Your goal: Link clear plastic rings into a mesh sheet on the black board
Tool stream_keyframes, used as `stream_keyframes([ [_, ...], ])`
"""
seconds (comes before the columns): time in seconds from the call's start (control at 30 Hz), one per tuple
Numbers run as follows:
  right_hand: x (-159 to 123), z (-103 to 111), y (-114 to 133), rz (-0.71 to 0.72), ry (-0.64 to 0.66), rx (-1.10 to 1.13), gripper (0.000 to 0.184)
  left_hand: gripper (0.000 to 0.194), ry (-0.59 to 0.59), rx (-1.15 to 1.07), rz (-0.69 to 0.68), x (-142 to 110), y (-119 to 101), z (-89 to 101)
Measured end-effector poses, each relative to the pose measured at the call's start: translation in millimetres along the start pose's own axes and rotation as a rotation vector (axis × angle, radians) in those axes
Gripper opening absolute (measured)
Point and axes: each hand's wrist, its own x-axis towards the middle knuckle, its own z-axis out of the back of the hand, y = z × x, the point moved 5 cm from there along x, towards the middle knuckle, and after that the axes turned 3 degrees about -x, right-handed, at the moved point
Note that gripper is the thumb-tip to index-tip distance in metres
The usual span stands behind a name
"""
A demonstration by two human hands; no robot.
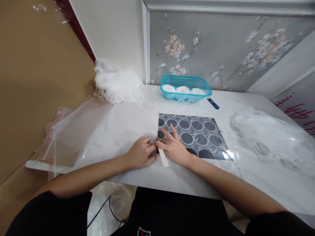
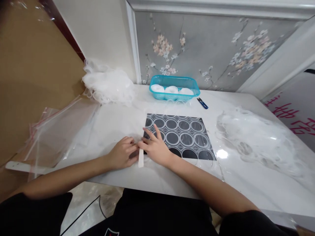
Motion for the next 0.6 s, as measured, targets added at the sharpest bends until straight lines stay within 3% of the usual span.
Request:
stream_keyframes([
  [0.07, 8, 16, -17, -0.01, -0.067, -0.111, 0.026, 0.02, -0.005, -0.044, 0.018, -1, 1, 1.1],
  [0.2, 4, 78, -72, -0.429, -0.516, -0.243, 0.03, 0.024, -0.062, -0.1, 0.029, -2, 2, 4.2],
  [0.23, -2, 84, -77, -0.458, -0.54, -0.223, 0.029, 0.024, -0.076, -0.092, 0.02, -2, 2, 4.9],
  [0.3, -15, 80, -73, -0.412, -0.432, -0.104, 0.026, 0.024, -0.098, -0.069, -0.008, 0, -1, 5.9],
  [0.37, -31, 58, -60, -0.376, -0.238, 0.085, 0.022, 0.028, -0.089, -0.038, -0.052, 5, -7, 5.4],
  [0.43, -46, 36, -50, -0.431, -0.122, 0.267, 0.021, 0.036, -0.034, 0.011, -0.093, 12, -16, 2.3],
  [0.5, -54, 21, -47, -0.501, -0.086, 0.396, 0.02, 0.045, 0.045, 0.066, -0.125, 18, -26, -2.3],
  [0.6, -55, 14, -51, -0.538, -0.085, 0.478, 0.019, 0.05, 0.144, 0.122, -0.142, 25, -36, -9.3],
])
